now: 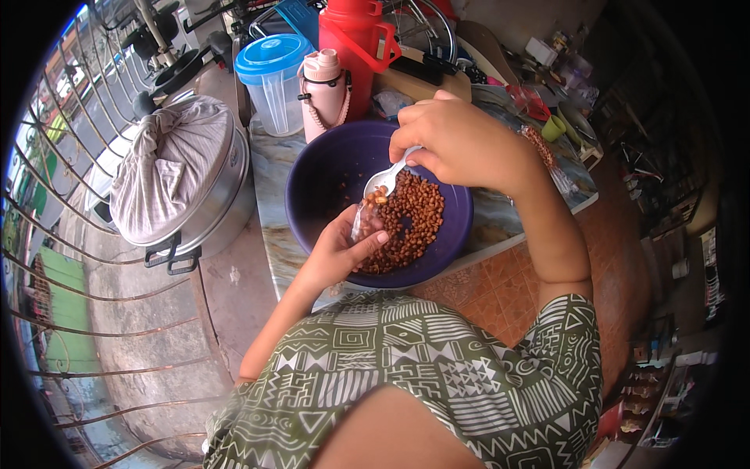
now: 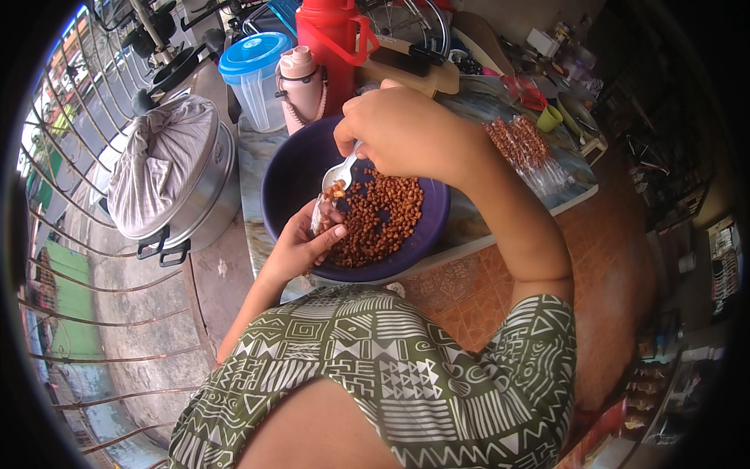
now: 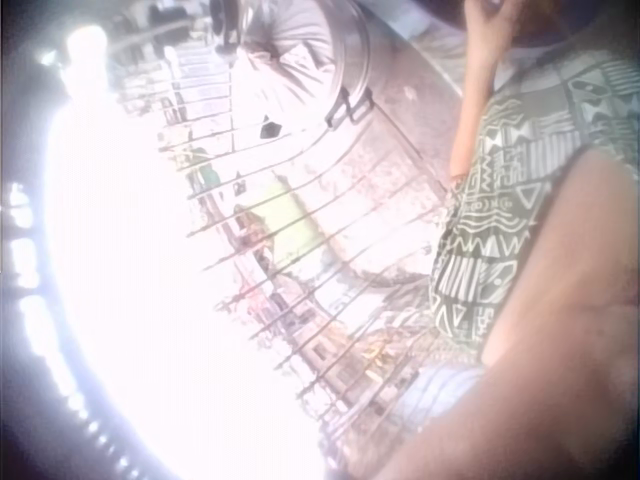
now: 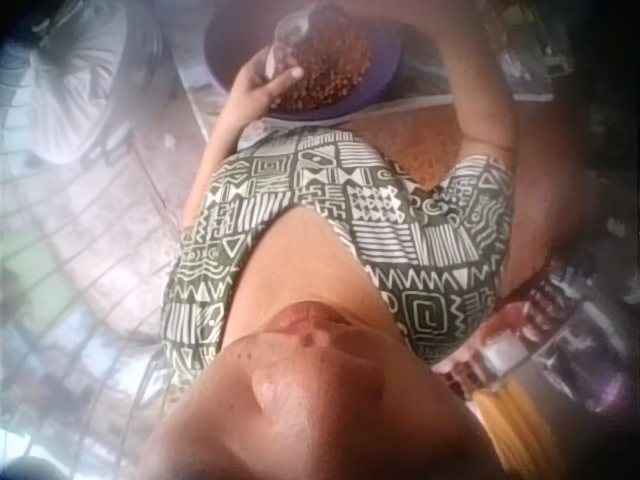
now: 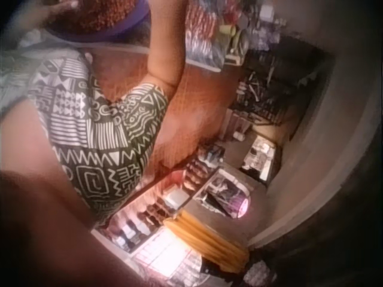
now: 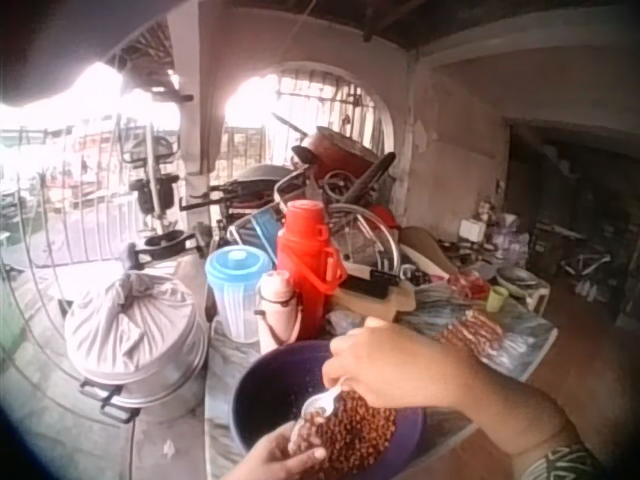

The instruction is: The person scoops roasted peanuts from a purple bowl into small clear plastic bags using a white plastic spoon. After filling each bag, the person places it on a tray with other filled bags. The process is repeated continuously throughout the clip.

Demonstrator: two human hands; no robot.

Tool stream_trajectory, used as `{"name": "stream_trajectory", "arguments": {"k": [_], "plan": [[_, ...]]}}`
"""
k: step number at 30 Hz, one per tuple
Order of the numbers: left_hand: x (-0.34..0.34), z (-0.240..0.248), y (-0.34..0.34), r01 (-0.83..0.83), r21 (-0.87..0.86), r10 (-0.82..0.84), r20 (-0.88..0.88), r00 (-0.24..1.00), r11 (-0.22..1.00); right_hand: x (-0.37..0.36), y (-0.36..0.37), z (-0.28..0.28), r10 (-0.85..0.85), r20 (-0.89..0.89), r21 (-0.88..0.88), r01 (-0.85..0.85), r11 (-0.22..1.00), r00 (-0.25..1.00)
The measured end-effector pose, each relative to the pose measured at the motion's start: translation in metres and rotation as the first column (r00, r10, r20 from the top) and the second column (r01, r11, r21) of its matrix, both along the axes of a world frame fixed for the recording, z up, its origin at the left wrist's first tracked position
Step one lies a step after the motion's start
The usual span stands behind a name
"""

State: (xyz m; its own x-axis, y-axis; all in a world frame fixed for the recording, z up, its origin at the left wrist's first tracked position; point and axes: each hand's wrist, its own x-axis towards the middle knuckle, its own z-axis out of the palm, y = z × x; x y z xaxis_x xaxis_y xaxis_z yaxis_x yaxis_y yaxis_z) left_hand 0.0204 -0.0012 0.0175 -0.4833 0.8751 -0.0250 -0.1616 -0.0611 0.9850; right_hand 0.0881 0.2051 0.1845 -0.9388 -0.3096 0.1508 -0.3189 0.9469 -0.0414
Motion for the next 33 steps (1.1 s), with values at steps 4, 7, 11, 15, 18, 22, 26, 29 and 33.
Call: {"name": "stream_trajectory", "arguments": {"k": [4, 7, 11, 15, 18, 22, 26, 29, 33], "plan": [[0.002, 0.005, 0.001, -0.038, -0.011, 0.038, 0.006, 0.999, 0.999, 0.008, -0.007, 0.000, 0.013, -0.098, 0.050, -0.008, 0.999, 0.995], [0.001, 0.002, -0.001, -0.038, -0.024, 0.038, -0.007, 0.999, 0.999, 0.011, -0.010, 0.000, 0.013, -0.119, 0.017, -0.011, 1.000, 0.993], [0.000, -0.004, -0.002, -0.055, 0.063, 0.054, 0.017, 0.998, 0.996, 0.015, -0.003, -0.004, 0.001, -0.219, -0.044, -0.011, 0.999, 0.976], [0.000, -0.004, -0.010, -0.130, 0.176, 0.130, 0.013, 0.991, 0.976, 0.015, 0.016, -0.021, -0.156, -0.100, -0.080, 0.148, 0.986, 0.983], [0.000, -0.005, -0.012, -0.171, 0.270, 0.178, 0.000, 0.984, 0.947, 0.001, 0.046, -0.084, -0.233, 0.093, -0.140, 0.245, 0.959, 0.968], [-0.001, -0.001, -0.012, -0.144, 0.285, 0.157, -0.023, 0.987, 0.948, -0.010, 0.061, -0.176, -0.216, 0.289, -0.196, 0.279, 0.940, 0.933], [-0.003, -0.004, -0.009, -0.129, 0.248, 0.130, 0.013, 0.991, 0.960, -0.009, 0.035, -0.191, -0.027, 0.584, -0.411, 0.325, 0.852, 0.811], [-0.004, -0.006, -0.007, -0.119, 0.209, 0.119, 0.015, 0.993, 0.971, -0.010, 0.040, -0.196, 0.058, 0.610, -0.491, 0.320, 0.810, 0.790], [-0.006, -0.007, -0.006, -0.089, 0.175, 0.089, 0.009, 0.996, 0.981, -0.011, 0.063, -0.177, 0.119, 0.572, -0.580, 0.298, 0.758, 0.812]]}}
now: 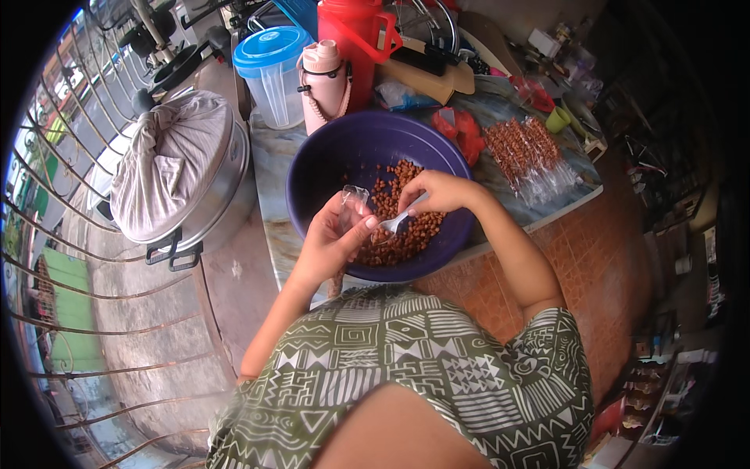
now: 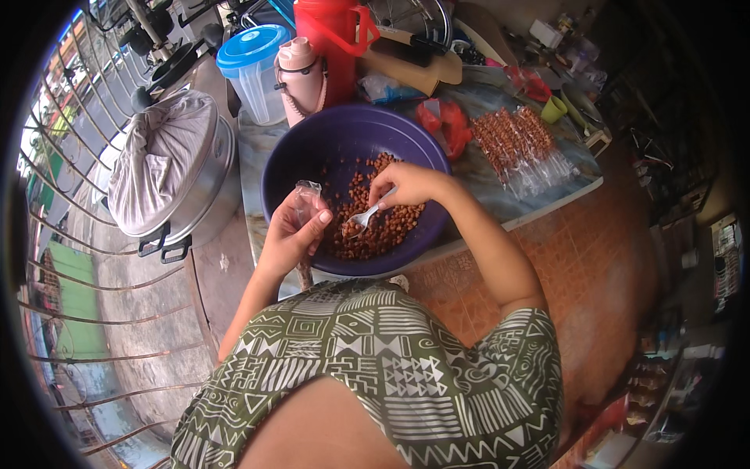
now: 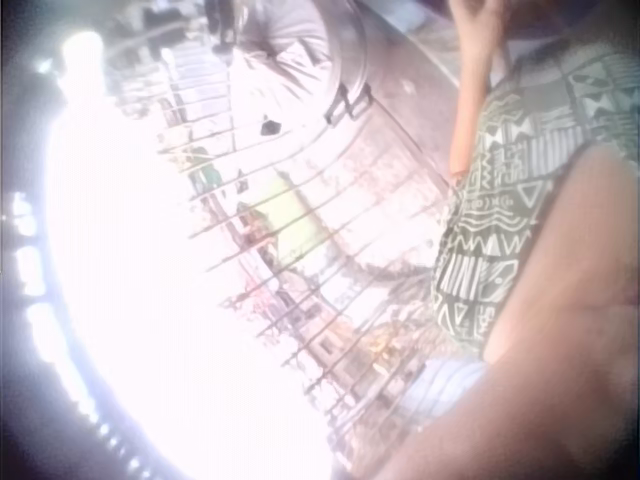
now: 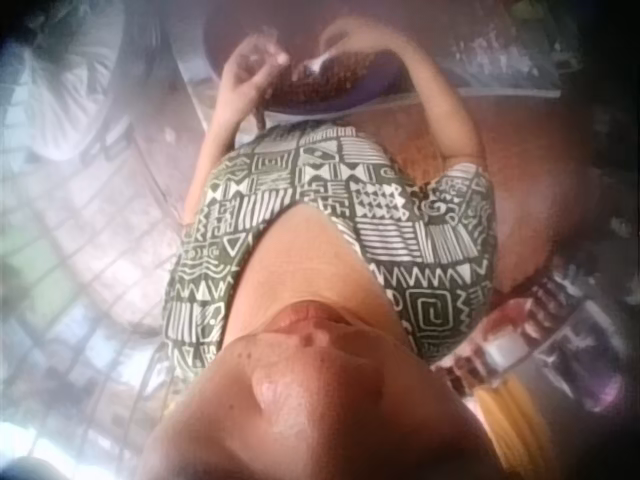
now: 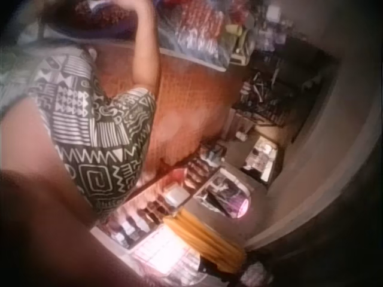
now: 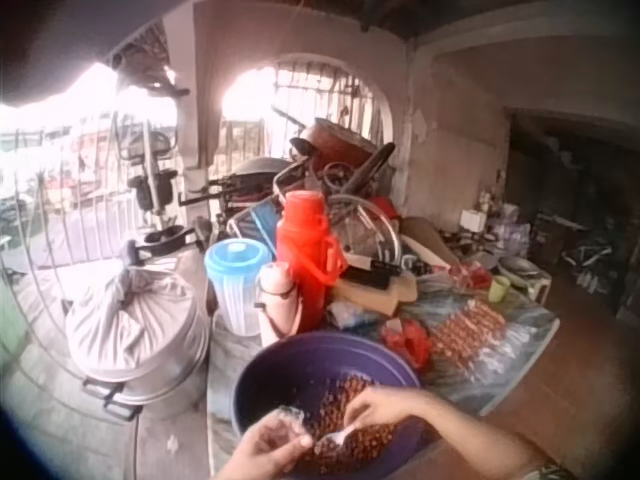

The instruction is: The person scoops roasted peanuts from a purple bowl into small clear plastic bags using a white plastic spoon. After filling each bag, the person places it on a tray with other filled bags. The process is repeated continuously throughout the clip.

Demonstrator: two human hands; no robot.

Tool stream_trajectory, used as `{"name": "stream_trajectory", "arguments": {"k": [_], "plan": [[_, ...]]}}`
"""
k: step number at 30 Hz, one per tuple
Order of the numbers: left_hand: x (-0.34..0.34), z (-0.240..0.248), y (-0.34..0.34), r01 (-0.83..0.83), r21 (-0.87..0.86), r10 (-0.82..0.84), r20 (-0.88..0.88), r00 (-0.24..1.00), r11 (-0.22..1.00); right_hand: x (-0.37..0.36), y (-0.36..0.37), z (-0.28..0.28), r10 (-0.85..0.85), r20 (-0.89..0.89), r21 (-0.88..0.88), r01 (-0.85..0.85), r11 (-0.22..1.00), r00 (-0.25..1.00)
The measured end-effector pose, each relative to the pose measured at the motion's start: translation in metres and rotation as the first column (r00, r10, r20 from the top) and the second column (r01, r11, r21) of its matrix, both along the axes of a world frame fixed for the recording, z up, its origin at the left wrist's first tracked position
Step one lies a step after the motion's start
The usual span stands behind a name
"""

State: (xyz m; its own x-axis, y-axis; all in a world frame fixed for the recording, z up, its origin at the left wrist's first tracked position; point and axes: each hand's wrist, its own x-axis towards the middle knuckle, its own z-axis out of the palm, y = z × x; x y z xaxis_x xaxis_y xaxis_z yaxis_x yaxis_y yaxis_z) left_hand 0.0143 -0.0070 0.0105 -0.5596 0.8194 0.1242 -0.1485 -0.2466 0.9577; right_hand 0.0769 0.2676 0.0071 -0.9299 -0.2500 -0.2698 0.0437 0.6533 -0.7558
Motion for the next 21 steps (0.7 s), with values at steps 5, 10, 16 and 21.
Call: {"name": "stream_trajectory", "arguments": {"k": [5, 10, 16, 21], "plan": [[-0.001, 0.000, 0.003, 0.055, -0.072, -0.055, 0.007, 0.998, 0.996, 0.004, 0.019, 0.059, -0.055, -0.074, -0.120, 0.046, 0.992, 0.996], [0.001, 0.007, 0.006, 0.086, -0.160, -0.088, -0.007, 0.996, 0.983, 0.004, 0.025, 0.126, -0.134, -0.158, 0.008, 0.137, 0.991, 0.978], [0.000, 0.008, 0.007, 0.114, -0.171, -0.115, -0.001, 0.993, 0.979, 0.001, -0.005, 0.168, -0.028, -0.197, 0.089, 0.046, 0.995, 0.980], [0.000, 0.012, 0.006, 0.126, -0.175, -0.126, 0.008, 0.992, 0.976, -0.007, -0.018, 0.165, 0.136, -0.292, 0.273, -0.053, 0.961, 0.947]]}}
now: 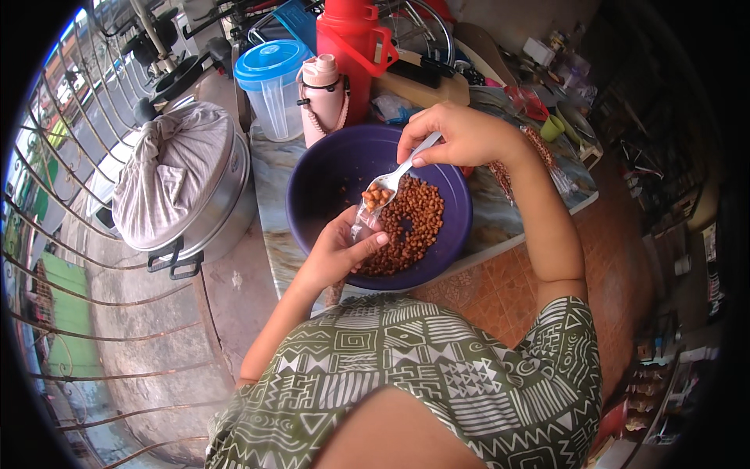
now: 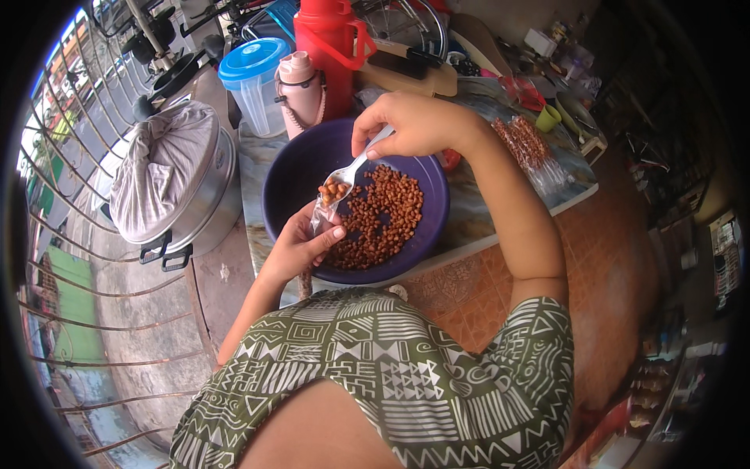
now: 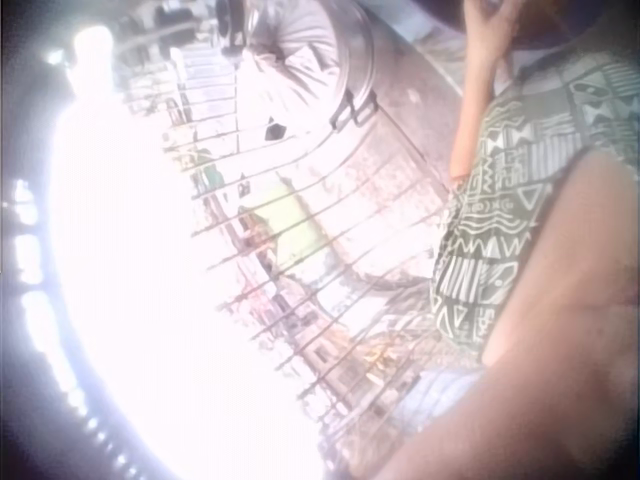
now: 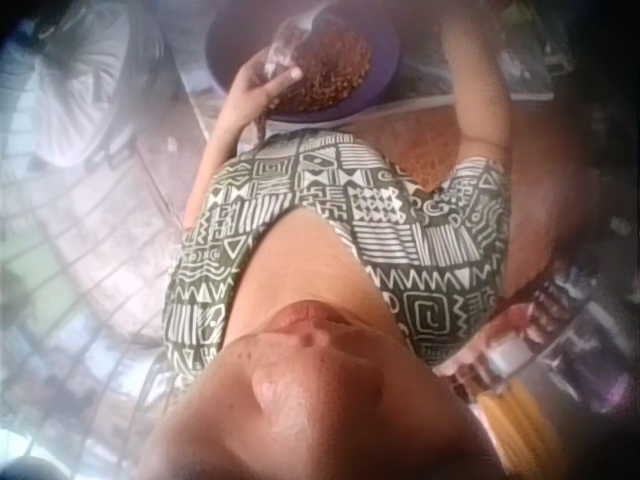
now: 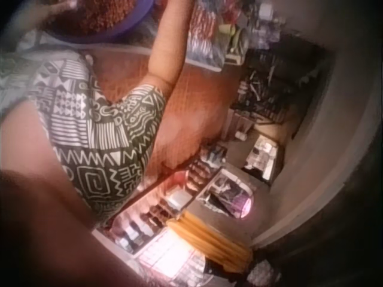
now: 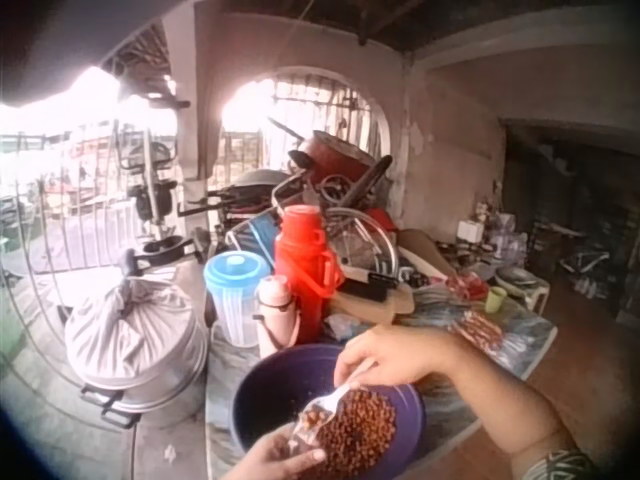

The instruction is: The person scoops roasted peanuts from a purple bowl into small clear plastic bags using a white plastic spoon. After filling each bag, the person places it on a tray with other filled bags. The process is repeated continuously throughout the clip.

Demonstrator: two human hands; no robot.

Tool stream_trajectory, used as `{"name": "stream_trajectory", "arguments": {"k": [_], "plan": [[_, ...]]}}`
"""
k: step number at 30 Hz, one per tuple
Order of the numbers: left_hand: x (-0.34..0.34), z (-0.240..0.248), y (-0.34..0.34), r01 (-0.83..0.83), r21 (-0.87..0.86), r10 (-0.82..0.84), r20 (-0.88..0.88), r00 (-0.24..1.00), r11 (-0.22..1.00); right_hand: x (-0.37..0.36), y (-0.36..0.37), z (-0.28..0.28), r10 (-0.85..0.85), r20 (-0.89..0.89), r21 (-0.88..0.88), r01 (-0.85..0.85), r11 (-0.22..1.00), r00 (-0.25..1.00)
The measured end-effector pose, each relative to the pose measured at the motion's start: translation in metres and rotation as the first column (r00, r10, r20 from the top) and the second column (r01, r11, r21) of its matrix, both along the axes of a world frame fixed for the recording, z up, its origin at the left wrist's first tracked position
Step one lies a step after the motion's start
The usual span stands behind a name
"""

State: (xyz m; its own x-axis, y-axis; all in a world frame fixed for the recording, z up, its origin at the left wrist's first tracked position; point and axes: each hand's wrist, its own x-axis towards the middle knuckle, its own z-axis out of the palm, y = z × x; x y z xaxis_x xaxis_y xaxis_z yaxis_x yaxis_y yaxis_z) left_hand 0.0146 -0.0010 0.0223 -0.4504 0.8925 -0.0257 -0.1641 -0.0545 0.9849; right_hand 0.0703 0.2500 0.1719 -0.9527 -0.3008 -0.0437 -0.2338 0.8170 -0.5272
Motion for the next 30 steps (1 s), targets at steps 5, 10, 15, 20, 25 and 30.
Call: {"name": "stream_trajectory", "arguments": {"k": [5, 10, 15, 20, 25, 30], "plan": [[0.002, 0.004, 0.000, -0.014, -0.007, 0.014, 0.002, 1.000, 1.000, 0.003, -0.012, 0.002, -0.025, -0.127, 0.119, 0.041, 0.992, 0.992], [-0.001, -0.004, 0.000, -0.004, -0.012, 0.004, 0.001, 1.000, 1.000, 0.007, -0.024, 0.010, -0.042, -0.168, 0.190, 0.074, 0.979, 0.985], [0.001, -0.003, 0.002, -0.023, -0.021, 0.023, -0.011, 1.000, 1.000, 0.015, -0.040, 0.014, -0.041, -0.232, 0.284, 0.108, 0.953, 0.972], [0.002, -0.005, 0.000, -0.056, 0.017, 0.056, -0.003, 0.998, 0.998, 0.025, -0.041, 0.012, -0.038, -0.371, 0.289, 0.155, 0.945, 0.928], [0.002, -0.015, -0.007, -0.073, 0.156, 0.076, -0.018, 0.997, 0.985, 0.047, -0.023, -0.036, -0.163, -0.437, 0.378, 0.345, 0.859, 0.885], [0.007, -0.010, -0.013, -0.097, 0.297, 0.096, 0.016, 0.995, 0.950, 0.076, 0.009, -0.130, -0.334, -0.361, 0.440, 0.474, 0.762, 0.871]]}}
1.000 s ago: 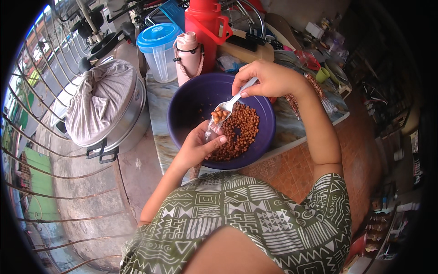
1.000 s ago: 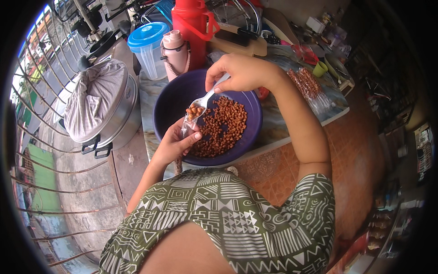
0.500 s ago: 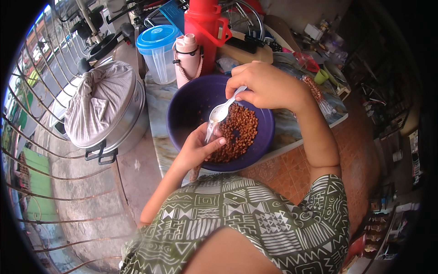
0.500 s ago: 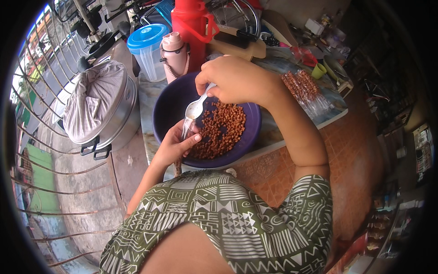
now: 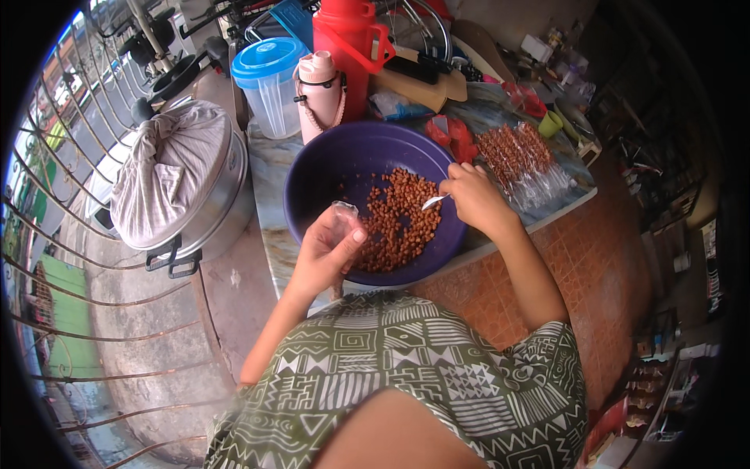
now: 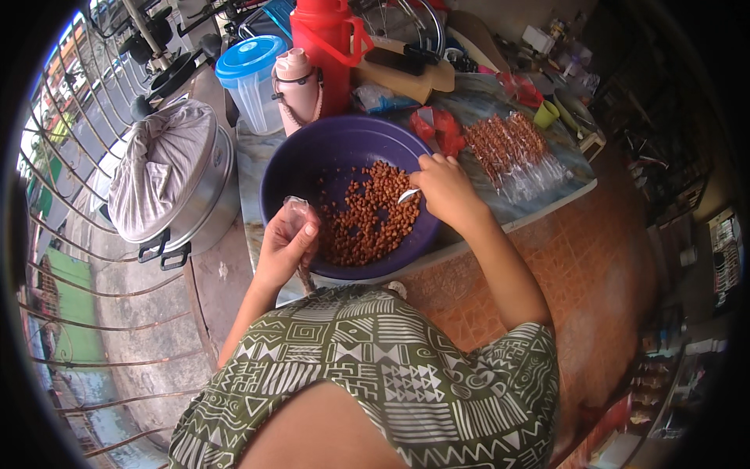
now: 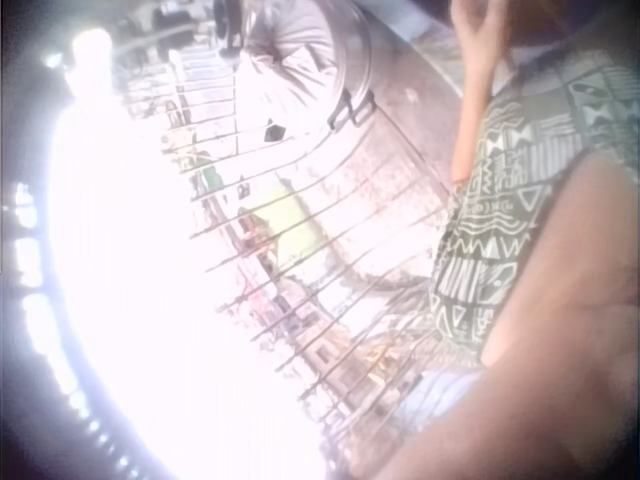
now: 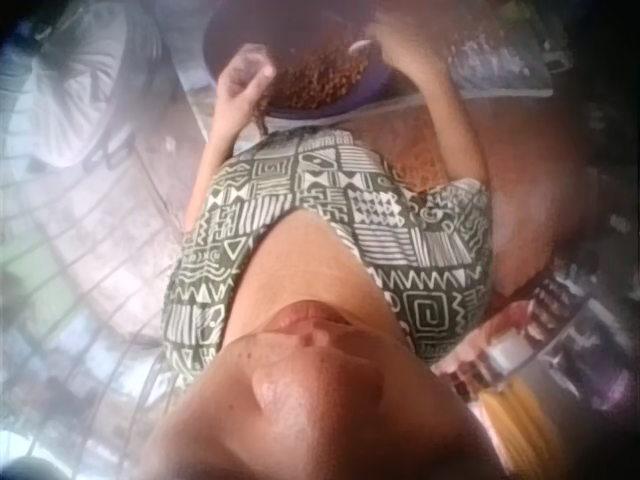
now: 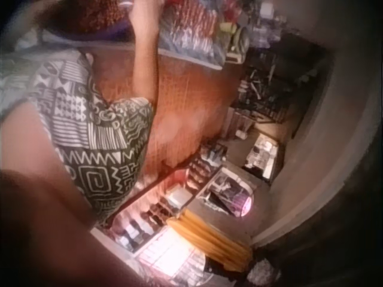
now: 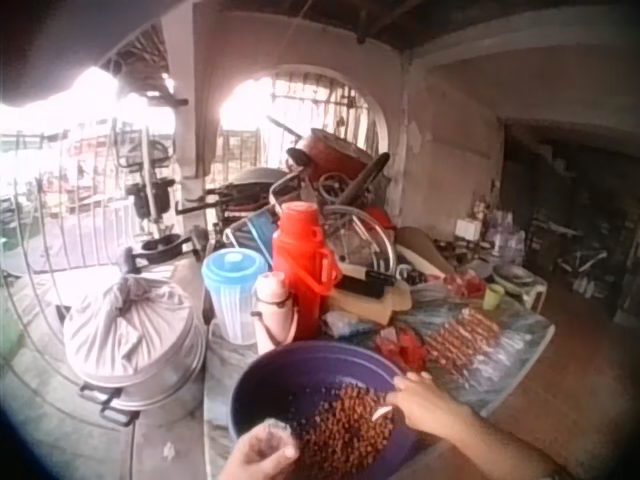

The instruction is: The person scoops roasted peanuts from a purple bowl into small clear plastic bags using a white plastic spoon. After filling each bag, the person places it on a tray with other filled bags. The process is repeated continuously throughout the clip.

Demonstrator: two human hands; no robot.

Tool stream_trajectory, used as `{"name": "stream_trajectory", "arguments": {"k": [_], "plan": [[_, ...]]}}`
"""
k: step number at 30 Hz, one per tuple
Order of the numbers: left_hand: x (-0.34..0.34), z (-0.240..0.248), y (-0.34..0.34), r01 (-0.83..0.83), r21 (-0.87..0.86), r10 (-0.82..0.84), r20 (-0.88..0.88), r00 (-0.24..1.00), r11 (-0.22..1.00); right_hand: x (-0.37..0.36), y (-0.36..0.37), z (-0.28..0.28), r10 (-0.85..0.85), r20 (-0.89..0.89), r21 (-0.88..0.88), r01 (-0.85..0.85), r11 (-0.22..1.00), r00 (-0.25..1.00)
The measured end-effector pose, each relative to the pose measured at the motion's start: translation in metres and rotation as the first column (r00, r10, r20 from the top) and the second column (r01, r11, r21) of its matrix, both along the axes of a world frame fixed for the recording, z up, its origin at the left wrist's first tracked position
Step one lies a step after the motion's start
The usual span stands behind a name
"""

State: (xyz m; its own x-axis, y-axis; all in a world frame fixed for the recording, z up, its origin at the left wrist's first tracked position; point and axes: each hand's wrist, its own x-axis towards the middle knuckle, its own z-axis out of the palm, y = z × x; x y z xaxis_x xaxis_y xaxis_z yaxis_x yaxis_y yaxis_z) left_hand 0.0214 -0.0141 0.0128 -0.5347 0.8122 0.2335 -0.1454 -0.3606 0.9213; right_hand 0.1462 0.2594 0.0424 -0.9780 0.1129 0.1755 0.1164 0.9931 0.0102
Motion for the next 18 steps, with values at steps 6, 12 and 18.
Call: {"name": "stream_trajectory", "arguments": {"k": [6, 12, 18], "plan": [[-0.014, 0.013, -0.014, -0.088, 0.175, 0.093, -0.022, 0.995, 0.981, -0.012, 0.002, -0.012, -0.059, -0.050, -0.101, 0.054, 0.993, 0.997], [-0.025, 0.025, -0.024, -0.237, 0.311, 0.269, -0.064, 0.961, 0.920, -0.039, -0.003, -0.032, -0.043, -0.035, -0.060, 0.040, 0.997, 0.998], [-0.002, 0.017, -0.031, -0.231, 0.174, 0.250, -0.094, 0.964, 0.957, -0.061, -0.011, -0.040, -0.052, 0.066, -0.230, 0.066, 0.971, 0.996]]}}
